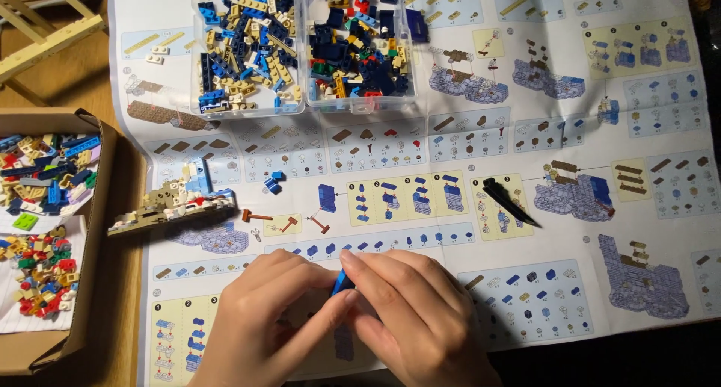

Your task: Assembling a LEGO set by following printed instructions and snapping plastic bricks together.

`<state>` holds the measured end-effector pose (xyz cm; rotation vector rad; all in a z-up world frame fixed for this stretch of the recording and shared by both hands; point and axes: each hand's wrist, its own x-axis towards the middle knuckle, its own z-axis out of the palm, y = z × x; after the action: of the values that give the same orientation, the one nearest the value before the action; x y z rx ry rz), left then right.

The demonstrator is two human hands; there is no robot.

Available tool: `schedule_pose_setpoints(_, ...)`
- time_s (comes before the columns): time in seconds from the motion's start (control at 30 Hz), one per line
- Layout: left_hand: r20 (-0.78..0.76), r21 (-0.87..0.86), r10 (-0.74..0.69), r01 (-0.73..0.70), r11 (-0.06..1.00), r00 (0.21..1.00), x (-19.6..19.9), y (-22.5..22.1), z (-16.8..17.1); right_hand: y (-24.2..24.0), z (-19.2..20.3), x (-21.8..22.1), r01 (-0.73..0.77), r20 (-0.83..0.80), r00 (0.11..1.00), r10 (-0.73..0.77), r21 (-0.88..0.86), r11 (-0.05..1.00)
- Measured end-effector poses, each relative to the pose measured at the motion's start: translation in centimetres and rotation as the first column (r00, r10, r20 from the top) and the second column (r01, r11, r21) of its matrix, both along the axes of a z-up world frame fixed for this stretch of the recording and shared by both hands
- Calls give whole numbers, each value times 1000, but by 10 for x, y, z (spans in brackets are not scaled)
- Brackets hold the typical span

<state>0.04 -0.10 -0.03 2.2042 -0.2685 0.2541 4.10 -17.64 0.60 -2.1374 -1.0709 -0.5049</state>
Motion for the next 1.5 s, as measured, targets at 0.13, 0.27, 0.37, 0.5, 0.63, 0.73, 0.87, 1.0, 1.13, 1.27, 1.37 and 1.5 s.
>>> schedule_pose_setpoints(0.13, -15, -20, -20, 20, 1000, 1000, 0, 0, 2, 0, -1, 1, -6, 19, 1000, 6, 18, 1000)
schedule_pose_setpoints(0.27, 16, -9, -39, 39, 999, 999, 1, -1, 2, -1, -2, 0, -14, -23, 1000, 15, 19, 1000)
schedule_pose_setpoints(0.37, 12, -13, -41, 41, 999, 999, 1, -2, 2, -2, 0, 1, -30, -43, 999, 32, 30, 999)
schedule_pose_setpoints(0.5, 9, -30, -53, 53, 998, 999, 2, -2, 5, -3, -2, 3, -83, -42, 995, 85, 51, 995)
schedule_pose_setpoints(0.63, 9, -27, -55, 55, 998, 998, 3, -2, 3, -4, -4, 3, -85, -47, 995, 88, 62, 994)
schedule_pose_setpoints(0.73, 11, -28, -48, 48, 998, 999, 3, -2, 2, -3, -4, 3, -69, -39, 997, 71, 61, 996)
schedule_pose_setpoints(0.87, -38, 6, -32, 32, 999, 999, 0, 1, -2, -4, 3, 5, -30, -288, 955, 65, 124, 992)
schedule_pose_setpoints(1.0, 20, 77, -77, 75, 994, 997, 0, 2, -4, -3, 4, 5, 97, -553, 831, 54, 240, 966)
schedule_pose_setpoints(1.13, 12, 83, -58, 57, 995, 998, -1, 1, 0, -2, 5, 3, 166, -657, 754, 25, 226, 960)
schedule_pose_setpoints(1.27, -17, 9, -53, 53, 999, 998, -2, 3, 5, -1, 0, 1, 190, -662, 750, -10, 201, 961)
schedule_pose_setpoints(1.37, -23, 12, -29, 29, 999, 999, -4, 3, -1, 0, 1, 1, 177, -669, 744, -5, 190, 966)
schedule_pose_setpoints(1.5, -42, 21, -17, 18, 1000, 999, -4, 3, -3, -2, -2, 2, 155, -688, 725, 14, 183, 971)
